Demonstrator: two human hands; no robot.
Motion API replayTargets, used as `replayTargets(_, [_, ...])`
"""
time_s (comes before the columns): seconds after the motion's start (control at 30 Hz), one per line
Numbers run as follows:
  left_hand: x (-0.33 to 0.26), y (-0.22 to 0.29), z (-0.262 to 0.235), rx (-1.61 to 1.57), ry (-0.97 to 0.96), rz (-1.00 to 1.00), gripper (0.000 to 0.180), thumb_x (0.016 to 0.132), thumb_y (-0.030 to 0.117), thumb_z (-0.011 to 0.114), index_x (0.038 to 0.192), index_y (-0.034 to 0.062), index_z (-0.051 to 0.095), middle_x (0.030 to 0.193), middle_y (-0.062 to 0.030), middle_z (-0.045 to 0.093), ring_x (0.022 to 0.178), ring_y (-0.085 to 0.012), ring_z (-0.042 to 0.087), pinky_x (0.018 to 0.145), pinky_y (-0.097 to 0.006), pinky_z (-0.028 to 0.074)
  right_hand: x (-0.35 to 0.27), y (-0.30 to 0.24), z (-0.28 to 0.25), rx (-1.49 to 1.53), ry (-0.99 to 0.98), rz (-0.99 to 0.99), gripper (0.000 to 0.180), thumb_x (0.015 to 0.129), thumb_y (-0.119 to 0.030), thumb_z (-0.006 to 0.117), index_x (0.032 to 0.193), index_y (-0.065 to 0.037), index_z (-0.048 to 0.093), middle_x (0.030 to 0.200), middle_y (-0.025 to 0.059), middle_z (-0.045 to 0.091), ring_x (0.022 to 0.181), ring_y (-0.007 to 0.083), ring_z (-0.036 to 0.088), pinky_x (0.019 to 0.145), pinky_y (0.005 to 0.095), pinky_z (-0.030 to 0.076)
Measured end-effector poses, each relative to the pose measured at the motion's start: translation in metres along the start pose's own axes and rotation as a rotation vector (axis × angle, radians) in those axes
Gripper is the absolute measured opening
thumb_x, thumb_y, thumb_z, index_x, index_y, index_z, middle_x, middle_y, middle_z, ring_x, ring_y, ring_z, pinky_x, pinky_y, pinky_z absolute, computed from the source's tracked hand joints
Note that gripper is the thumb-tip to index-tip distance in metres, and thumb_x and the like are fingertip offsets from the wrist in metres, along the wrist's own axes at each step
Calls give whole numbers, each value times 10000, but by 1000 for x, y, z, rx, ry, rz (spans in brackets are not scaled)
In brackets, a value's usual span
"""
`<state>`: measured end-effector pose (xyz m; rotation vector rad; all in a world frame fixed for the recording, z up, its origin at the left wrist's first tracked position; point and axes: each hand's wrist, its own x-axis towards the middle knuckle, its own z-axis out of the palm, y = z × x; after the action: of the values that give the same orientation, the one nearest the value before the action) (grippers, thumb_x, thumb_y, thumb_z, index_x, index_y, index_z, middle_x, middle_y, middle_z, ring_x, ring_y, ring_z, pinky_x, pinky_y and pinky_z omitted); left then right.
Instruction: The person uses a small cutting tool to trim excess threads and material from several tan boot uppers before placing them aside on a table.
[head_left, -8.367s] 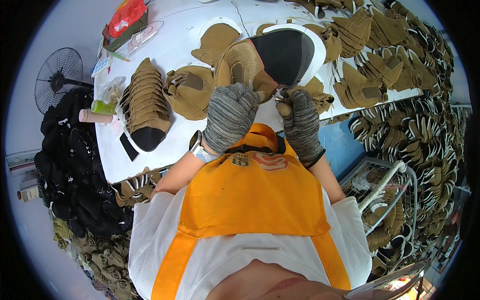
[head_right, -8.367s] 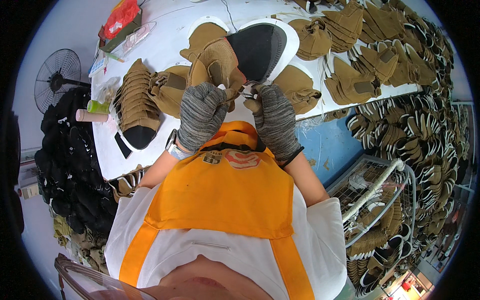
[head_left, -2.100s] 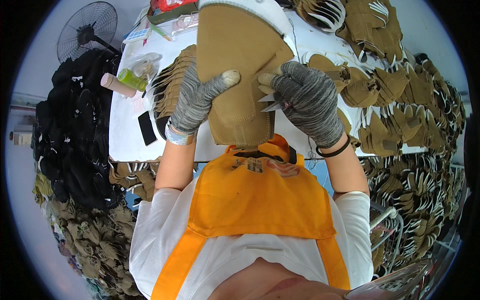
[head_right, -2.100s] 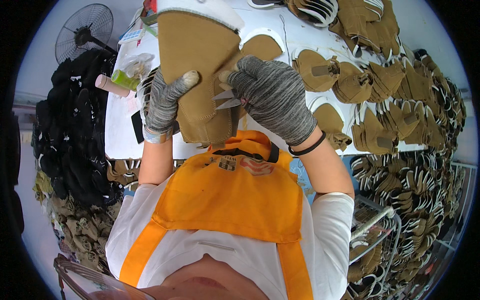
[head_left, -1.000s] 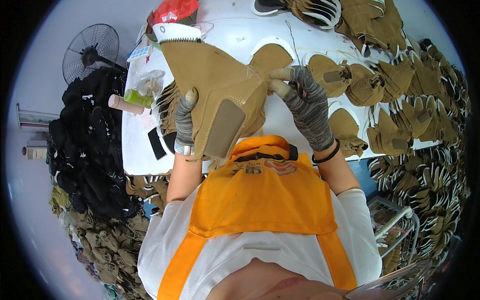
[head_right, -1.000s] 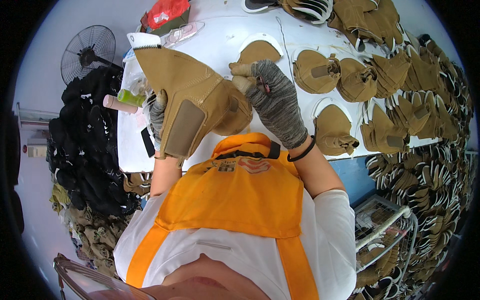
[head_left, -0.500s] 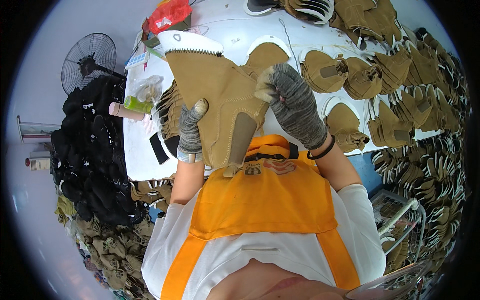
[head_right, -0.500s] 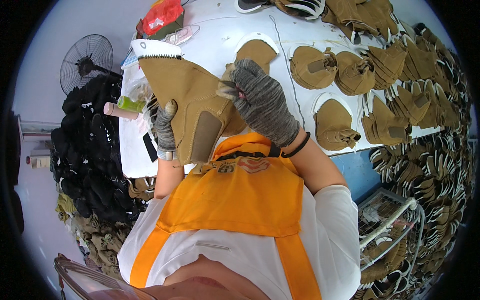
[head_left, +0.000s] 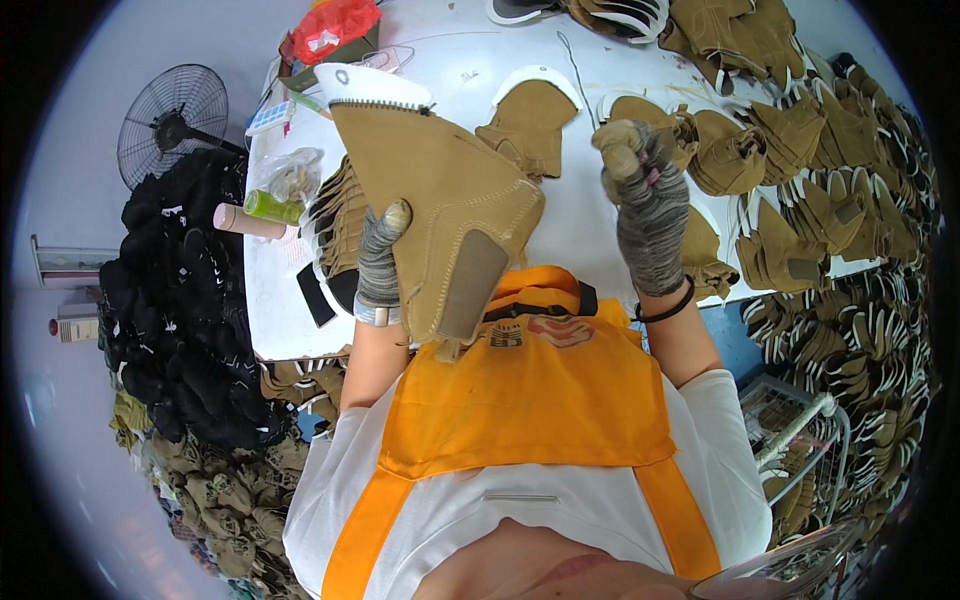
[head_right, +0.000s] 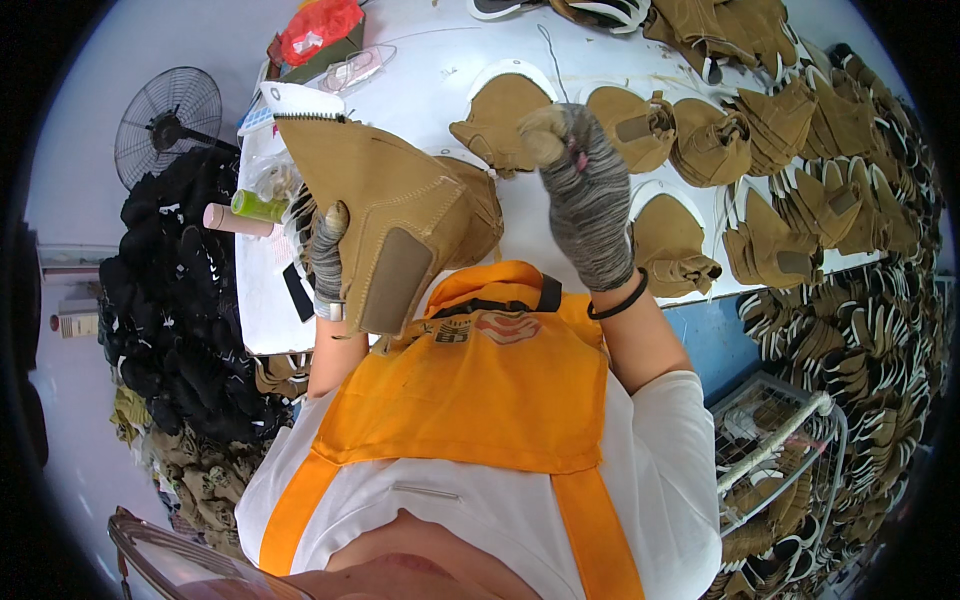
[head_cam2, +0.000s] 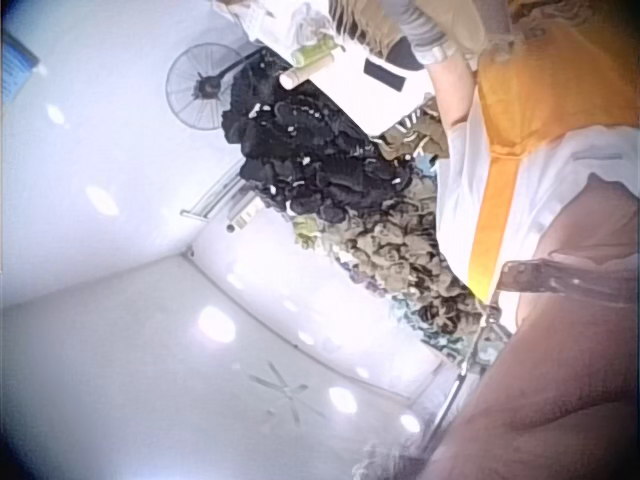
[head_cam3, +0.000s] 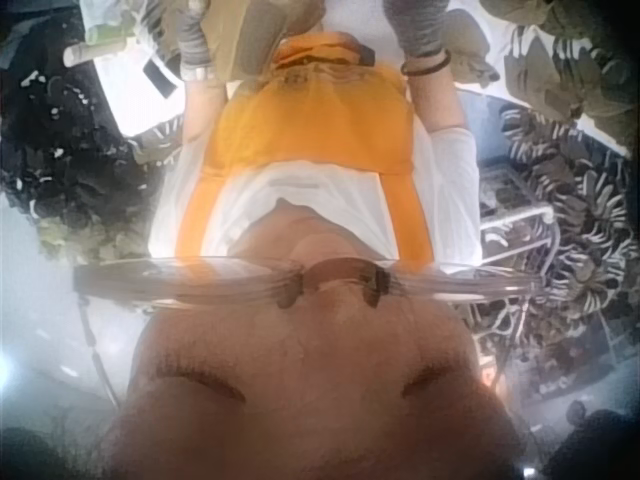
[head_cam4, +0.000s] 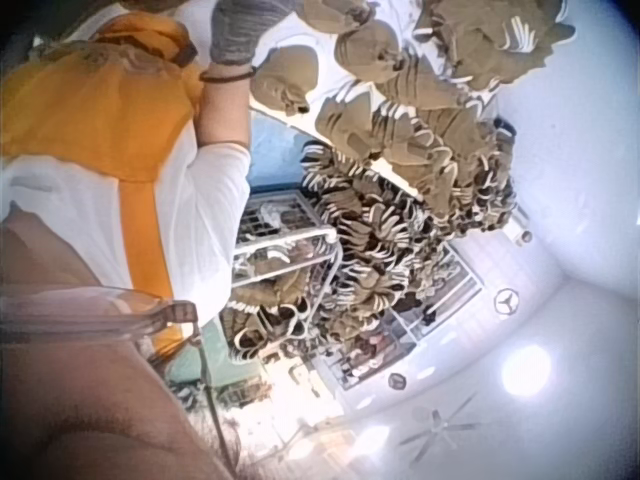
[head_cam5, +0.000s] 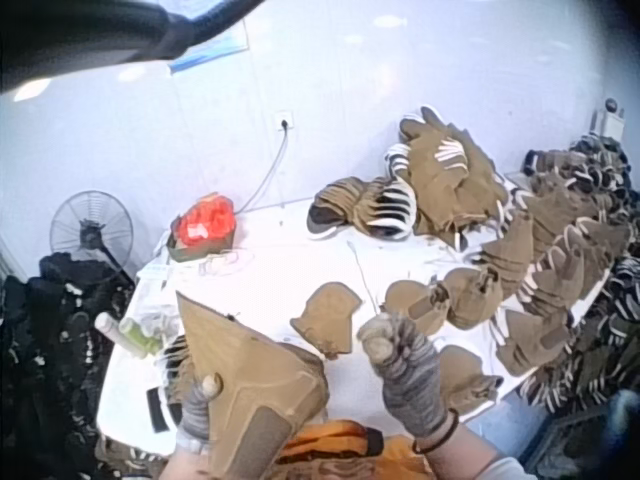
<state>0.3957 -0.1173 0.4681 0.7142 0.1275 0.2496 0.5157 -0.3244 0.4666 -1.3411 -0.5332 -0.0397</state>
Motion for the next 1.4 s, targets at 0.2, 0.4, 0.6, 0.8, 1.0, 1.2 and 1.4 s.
replayTargets(0.2, [3,1,-13,-26,11,-16,677,723,217,753,1270,-19,433,1164,-182,571,1026,-289,600,836,-380,543,-1,1,-8,-86,-280,172,488,904,-516,488,1005,-49,589,760,0,587,595,70,437,540,213,344])
replayTargets(0.4, [2,3,-11,-8,14,-57,701,715,229,755,1279,-20,421,1180,-187,559,1043,-301,589,870,-393,525,-2,-5,2,-400,-445,-109,343,906,-318,567,1044,-4,567,897,100,618,843,233,612,760,314,492])
replayTargets(0.6, [4,-1,-11,-24,-1,-62,718,716,239,750,1296,-8,406,1206,-181,541,1073,-300,569,898,-399,504,3,-4,4,-534,-466,-286,276,880,-252,597,999,-4,575,861,124,605,780,296,616,704,319,499])
replayTargets(0.8, [4,-3,-14,-48,-5,-82,711,720,229,746,1300,-2,405,1209,-179,540,1083,-296,563,900,-402,501,4,-5,8,-662,-468,-365,243,882,-245,591,937,-9,588,810,122,590,727,290,614,640,327,490])
replayTargets(1.0, [3,-3,-14,-52,22,-68,711,720,235,750,1295,-6,408,1198,-180,548,1065,-295,574,888,-397,509,1,-1,3,-531,-364,-271,145,837,-121,606,954,-35,594,841,127,614,772,306,627,679,341,515])
replayTargets(1.2, [4,-4,-19,-51,26,-65,703,718,241,753,1284,-9,419,1186,-179,557,1050,-298,584,883,-392,516,-1,-2,5,-409,-369,-193,158,869,-152,592,967,-27,589,855,114,620,790,283,629,702,317,508])
replayTargets(1.4, [1,2,-15,-63,40,-111,715,722,236,747,1298,-8,401,1210,-187,541,1073,-303,570,898,-408,509,-5,-10,8,-259,-367,-204,171,858,-137,609,998,-39,600,883,110,604,781,275,604,689,321,499])
